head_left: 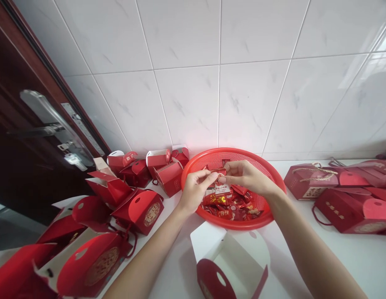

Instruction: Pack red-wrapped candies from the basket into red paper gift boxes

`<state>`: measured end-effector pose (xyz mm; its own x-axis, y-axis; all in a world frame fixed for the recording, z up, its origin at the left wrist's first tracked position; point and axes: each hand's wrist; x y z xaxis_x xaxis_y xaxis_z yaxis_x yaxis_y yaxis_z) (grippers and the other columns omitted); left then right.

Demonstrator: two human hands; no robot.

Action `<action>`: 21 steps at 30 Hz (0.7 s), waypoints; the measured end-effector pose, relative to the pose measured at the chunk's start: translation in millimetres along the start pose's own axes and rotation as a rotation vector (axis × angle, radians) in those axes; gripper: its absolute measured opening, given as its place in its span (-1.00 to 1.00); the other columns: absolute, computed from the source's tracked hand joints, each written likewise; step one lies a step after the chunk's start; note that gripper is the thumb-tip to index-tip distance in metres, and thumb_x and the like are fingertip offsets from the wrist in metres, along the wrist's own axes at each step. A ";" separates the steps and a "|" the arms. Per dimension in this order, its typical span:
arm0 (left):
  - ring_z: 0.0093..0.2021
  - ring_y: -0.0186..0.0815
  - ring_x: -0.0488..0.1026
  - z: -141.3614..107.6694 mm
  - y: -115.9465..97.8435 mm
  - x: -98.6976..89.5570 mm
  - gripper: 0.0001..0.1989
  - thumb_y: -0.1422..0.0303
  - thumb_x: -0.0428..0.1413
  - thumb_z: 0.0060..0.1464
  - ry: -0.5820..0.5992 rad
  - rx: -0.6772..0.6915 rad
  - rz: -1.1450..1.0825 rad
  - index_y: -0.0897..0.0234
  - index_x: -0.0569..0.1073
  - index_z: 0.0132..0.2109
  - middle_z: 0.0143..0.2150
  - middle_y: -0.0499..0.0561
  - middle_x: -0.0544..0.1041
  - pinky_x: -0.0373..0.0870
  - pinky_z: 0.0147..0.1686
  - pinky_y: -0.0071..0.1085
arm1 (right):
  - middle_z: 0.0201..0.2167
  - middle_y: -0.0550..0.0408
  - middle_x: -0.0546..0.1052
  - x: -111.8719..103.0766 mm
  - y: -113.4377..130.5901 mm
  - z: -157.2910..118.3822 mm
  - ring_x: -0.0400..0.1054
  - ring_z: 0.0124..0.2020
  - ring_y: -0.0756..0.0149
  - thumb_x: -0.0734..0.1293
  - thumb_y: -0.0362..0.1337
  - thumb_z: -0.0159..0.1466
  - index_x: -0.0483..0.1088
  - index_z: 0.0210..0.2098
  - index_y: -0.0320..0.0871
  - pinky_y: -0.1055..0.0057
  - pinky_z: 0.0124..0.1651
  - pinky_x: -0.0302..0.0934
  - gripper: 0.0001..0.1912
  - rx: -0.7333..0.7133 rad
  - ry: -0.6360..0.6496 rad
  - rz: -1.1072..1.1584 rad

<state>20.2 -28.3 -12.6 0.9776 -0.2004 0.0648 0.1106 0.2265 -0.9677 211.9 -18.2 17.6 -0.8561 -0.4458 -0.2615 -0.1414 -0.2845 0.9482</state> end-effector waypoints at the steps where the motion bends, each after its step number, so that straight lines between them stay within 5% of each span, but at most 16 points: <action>1: -0.35 -0.32 0.39 0.3 -0.5 0.3 -0.64 0.08 0.33 0.02 -0.001 -0.004 -0.015 0.30 0.56 -0.46 -0.46 -0.05 0.47 0.37 -0.30 -0.43 | -0.57 0.19 0.45 0.2 0.6 0.0 0.28 -0.52 0.44 0.55 -0.07 0.14 0.38 -0.46 -0.17 0.47 -0.49 0.07 -0.63 -0.005 -0.006 0.012; 8: -0.24 -0.24 0.48 1.4 -4.1 0.9 -0.69 0.11 0.37 -0.07 0.085 -0.075 -0.028 0.28 0.64 -0.34 -0.37 -0.02 0.57 0.43 -0.19 -0.37 | -0.52 0.15 0.50 1.5 5.6 -1.7 0.36 -0.45 0.37 0.56 -0.04 0.12 0.45 -0.44 -0.17 0.43 -0.42 0.16 -0.65 -0.012 -0.126 0.071; 21: -0.28 -0.27 0.43 1.6 -2.7 0.5 -0.66 0.10 0.36 -0.04 0.114 -0.053 0.029 0.32 0.61 -0.34 -0.36 0.00 0.54 0.37 -0.20 -0.35 | -0.52 0.13 0.51 2.3 4.9 -0.9 0.37 -0.45 0.36 0.49 -0.07 0.17 0.49 -0.40 -0.18 0.41 -0.41 0.18 -0.71 -0.030 -0.107 0.018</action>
<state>20.7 -27.4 -9.5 0.9533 -0.3018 0.0111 0.0697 0.1842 -0.9804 209.7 -21.3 21.5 -0.9067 -0.3588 -0.2219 -0.1115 -0.3035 0.9463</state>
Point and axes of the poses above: each hand's wrist, its own z-axis towards the middle knuckle, its own x-axis out of the palm, y = z × x
